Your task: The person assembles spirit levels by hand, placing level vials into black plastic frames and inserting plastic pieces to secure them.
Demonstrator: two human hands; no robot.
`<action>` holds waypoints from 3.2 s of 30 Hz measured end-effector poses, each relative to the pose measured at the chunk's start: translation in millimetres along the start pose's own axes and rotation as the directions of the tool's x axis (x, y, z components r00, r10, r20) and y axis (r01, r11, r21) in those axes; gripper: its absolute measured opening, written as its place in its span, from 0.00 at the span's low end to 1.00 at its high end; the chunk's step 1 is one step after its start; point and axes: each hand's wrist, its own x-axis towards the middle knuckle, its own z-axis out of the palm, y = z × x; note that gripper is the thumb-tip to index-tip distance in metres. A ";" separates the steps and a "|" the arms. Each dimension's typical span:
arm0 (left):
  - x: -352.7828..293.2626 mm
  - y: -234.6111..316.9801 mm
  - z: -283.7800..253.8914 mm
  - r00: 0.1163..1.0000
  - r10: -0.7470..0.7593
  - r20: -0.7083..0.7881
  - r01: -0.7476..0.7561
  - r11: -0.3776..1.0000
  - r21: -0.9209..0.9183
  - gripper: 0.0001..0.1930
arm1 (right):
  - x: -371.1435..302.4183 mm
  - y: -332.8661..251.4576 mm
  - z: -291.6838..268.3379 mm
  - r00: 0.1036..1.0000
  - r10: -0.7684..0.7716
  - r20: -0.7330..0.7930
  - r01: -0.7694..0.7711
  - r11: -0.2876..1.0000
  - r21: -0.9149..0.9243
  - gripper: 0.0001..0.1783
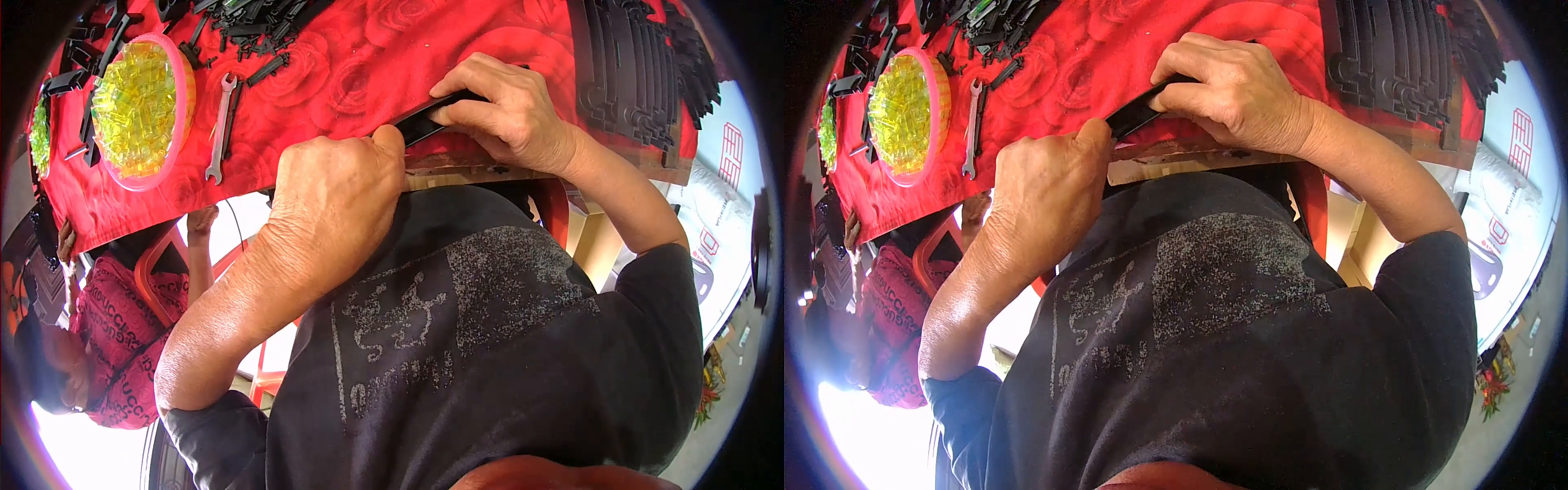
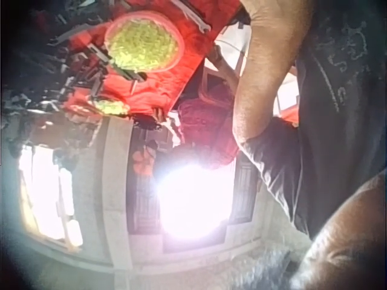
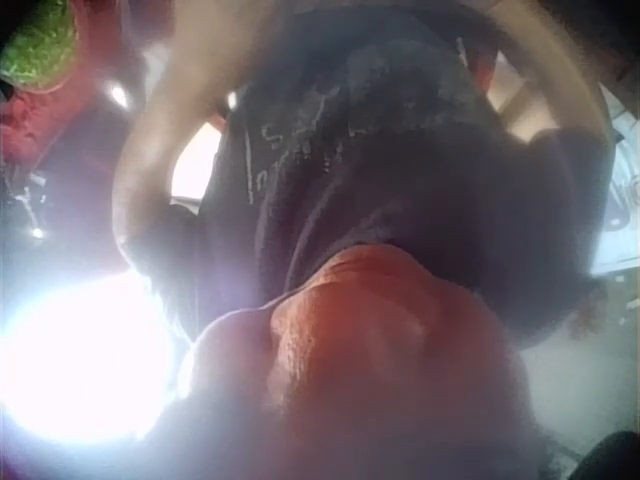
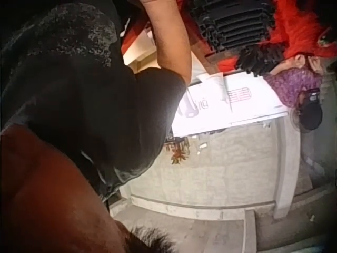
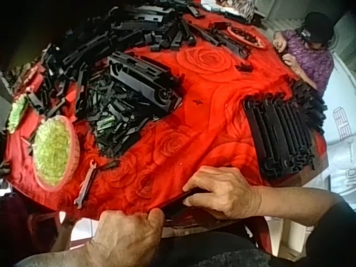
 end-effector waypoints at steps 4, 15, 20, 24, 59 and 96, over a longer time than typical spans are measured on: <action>-0.4 0.2 1.2 1.000 -0.023 -0.007 0.022 0.998 -0.064 0.04 | 1.5 -1.5 -1.1 1.000 0.011 0.002 -0.011 1.000 0.002 0.08; 5.3 2.5 -6.8 0.993 0.085 0.080 -0.091 0.993 0.081 0.04 | 1.4 -0.5 -1.1 1.000 0.016 0.010 -0.016 1.000 0.016 0.08; 5.3 -2.5 -4.8 0.994 0.037 0.106 -0.031 0.998 -0.057 0.05 | 3.4 -1.9 -0.5 1.000 0.022 0.012 -0.022 1.000 0.017 0.07; 6.8 -4.5 0.3 0.999 0.000 0.035 0.006 0.987 -0.161 0.05 | 1.3 -0.4 0.3 1.000 0.015 0.005 -0.015 1.000 0.013 0.07; -23.5 28.2 16.3 0.964 -0.150 -0.217 0.104 0.972 -0.212 0.06 | -2.3 -2.8 -1.2 1.000 -0.008 -0.029 0.008 1.000 -0.003 0.11; -38.5 33.8 61.7 0.946 -0.200 -0.255 0.036 0.846 -0.531 0.06 | 4.1 -6.8 -0.5 0.999 -0.035 -0.008 0.034 0.997 -0.071 0.12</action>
